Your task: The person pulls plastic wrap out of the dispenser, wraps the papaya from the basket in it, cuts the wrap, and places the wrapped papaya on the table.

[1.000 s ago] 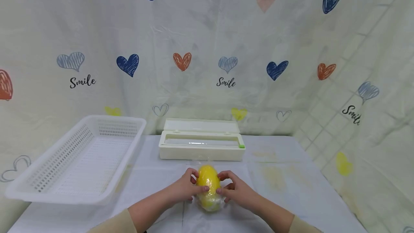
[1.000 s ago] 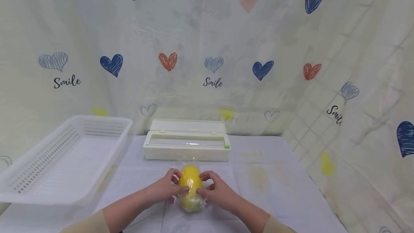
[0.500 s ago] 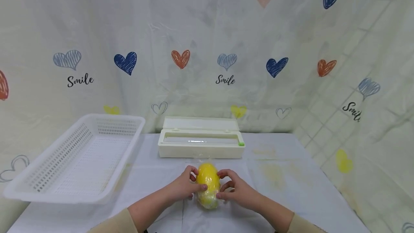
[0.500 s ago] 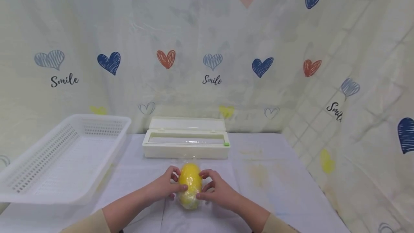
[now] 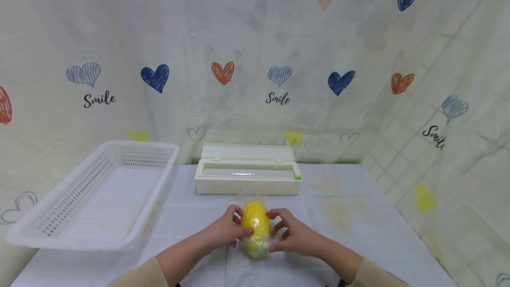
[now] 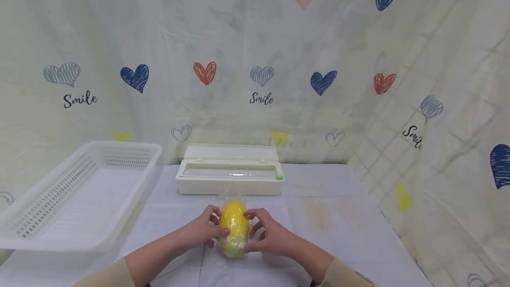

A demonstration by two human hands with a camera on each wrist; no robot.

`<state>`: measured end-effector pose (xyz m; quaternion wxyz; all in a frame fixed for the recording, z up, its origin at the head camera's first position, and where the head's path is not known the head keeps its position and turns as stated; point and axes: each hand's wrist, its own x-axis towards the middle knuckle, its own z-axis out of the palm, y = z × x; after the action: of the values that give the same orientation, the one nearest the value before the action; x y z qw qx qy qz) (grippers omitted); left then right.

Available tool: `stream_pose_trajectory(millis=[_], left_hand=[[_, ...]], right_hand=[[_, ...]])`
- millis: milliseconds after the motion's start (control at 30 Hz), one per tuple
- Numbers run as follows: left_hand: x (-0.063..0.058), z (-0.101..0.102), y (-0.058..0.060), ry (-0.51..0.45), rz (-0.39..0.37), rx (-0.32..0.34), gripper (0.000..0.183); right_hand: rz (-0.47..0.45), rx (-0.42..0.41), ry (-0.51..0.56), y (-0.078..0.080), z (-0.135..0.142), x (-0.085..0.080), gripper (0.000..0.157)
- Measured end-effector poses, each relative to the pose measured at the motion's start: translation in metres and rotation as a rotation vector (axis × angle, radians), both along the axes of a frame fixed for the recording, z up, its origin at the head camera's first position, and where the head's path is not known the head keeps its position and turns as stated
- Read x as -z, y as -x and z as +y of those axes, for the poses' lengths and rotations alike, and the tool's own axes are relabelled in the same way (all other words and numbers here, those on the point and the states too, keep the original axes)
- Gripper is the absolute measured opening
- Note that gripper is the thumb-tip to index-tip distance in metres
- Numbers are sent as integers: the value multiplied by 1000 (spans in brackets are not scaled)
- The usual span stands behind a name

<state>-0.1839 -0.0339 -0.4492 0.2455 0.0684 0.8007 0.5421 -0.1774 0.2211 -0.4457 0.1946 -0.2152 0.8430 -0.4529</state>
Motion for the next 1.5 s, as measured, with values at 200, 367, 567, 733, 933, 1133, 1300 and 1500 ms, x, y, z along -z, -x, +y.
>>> stream_pose_trajectory(millis=[200, 367, 567, 733, 933, 1133, 1300, 1500], left_hand=[[-1, 1, -1, 4, -1, 3, 63], [-1, 1, -1, 15, 0, 3, 64], [-1, -2, -1, 17, 1, -7, 63], [-3, -3, -3, 16, 10, -3, 66], [-3, 0, -15, 80, 128, 70, 83], [-5, 5, -27, 166, 258, 121, 99], [-2, 8, -29, 209, 330, 126, 103], [-2, 7, -29, 266, 376, 119, 102]], right_hand=[[115, -8, -60, 1, -1, 4, 78], [190, 10, -120, 2, -5, 3, 77], [213, -19, -156, 1, -2, -2, 74], [250, -51, -183, 5, 4, -8, 62], [385, -69, -205, 21, 8, -8, 51], [396, -65, -278, 38, 8, -10, 48], [386, -43, -339, 40, 5, -7, 48], [457, -9, -353, 29, 2, -4, 53]])
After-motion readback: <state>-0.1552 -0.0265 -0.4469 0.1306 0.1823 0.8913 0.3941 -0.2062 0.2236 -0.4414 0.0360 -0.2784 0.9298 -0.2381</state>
